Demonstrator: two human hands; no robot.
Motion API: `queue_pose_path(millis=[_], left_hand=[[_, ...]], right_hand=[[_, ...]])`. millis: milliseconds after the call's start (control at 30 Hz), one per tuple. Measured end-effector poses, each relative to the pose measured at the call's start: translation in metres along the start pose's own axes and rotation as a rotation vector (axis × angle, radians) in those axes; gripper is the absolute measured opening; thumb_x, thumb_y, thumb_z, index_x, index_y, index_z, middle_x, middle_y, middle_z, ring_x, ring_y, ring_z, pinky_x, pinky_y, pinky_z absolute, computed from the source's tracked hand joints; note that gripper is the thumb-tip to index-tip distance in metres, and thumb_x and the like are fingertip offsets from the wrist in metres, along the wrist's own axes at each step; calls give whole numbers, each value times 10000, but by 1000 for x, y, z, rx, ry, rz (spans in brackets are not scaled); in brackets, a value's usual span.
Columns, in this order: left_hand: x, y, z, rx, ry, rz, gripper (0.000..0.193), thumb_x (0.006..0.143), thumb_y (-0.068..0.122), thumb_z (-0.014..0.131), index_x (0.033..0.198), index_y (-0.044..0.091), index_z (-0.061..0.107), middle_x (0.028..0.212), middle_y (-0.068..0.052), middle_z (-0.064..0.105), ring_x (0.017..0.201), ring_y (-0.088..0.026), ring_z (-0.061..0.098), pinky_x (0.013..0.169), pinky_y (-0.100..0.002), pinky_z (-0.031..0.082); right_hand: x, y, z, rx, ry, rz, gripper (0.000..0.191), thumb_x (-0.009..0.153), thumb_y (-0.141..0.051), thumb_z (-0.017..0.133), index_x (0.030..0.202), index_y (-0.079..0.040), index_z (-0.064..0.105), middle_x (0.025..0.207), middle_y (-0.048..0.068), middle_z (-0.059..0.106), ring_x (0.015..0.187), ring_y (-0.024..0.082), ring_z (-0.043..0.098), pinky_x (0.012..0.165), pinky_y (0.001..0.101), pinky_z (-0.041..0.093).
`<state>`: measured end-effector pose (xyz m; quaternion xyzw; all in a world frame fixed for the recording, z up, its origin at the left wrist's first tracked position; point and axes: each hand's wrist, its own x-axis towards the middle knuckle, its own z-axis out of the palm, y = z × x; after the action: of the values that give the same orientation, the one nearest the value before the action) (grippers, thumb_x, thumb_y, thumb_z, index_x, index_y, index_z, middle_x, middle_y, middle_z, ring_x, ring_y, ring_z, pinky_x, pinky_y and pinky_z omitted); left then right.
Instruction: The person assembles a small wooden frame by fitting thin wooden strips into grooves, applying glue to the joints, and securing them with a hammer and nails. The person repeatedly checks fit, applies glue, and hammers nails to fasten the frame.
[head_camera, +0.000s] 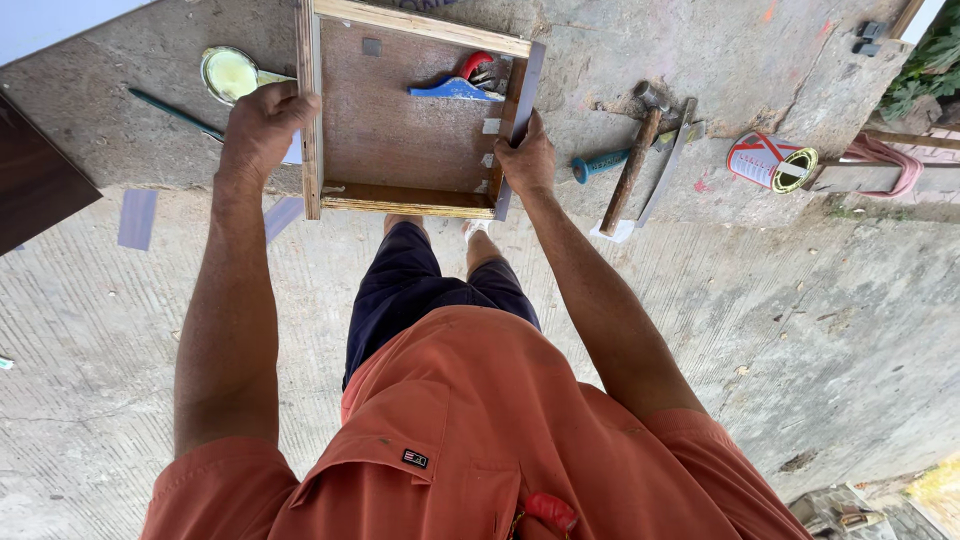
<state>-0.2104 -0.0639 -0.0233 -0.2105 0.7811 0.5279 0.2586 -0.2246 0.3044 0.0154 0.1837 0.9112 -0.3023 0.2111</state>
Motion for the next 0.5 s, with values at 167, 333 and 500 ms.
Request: queue_pose_path(millis=[167,333,500], left_hand=[[8,13,11,359,-10,-12,602,894,590,750,1108,28,721,954,-112,763,793,-188,745,746,-383,620],[18,20,19,647,-15,27,561,1019,588,723,994,28,722,818,-119,756,709,-178,713,712,-363,588],[-9,-10,31,716,-49,1,584,958,584,735,890,12,640,686,-99,654,538,-196,613,460,-365,553]], right_hand=[[0,-4,2,62,27,55,565,794,-134,723,1334,-103,558,1067,138,769,981,301,759,889,456,607],[-2,-7,-6,-5,6,62,518,809,-132,718,1301,-83,562,1064,143,771,961,293,758,883,453,617],[-6,11,-17,-44,-50,4,403,851,-156,730,1230,-87,611,1048,119,778,916,241,774,871,433,639]])
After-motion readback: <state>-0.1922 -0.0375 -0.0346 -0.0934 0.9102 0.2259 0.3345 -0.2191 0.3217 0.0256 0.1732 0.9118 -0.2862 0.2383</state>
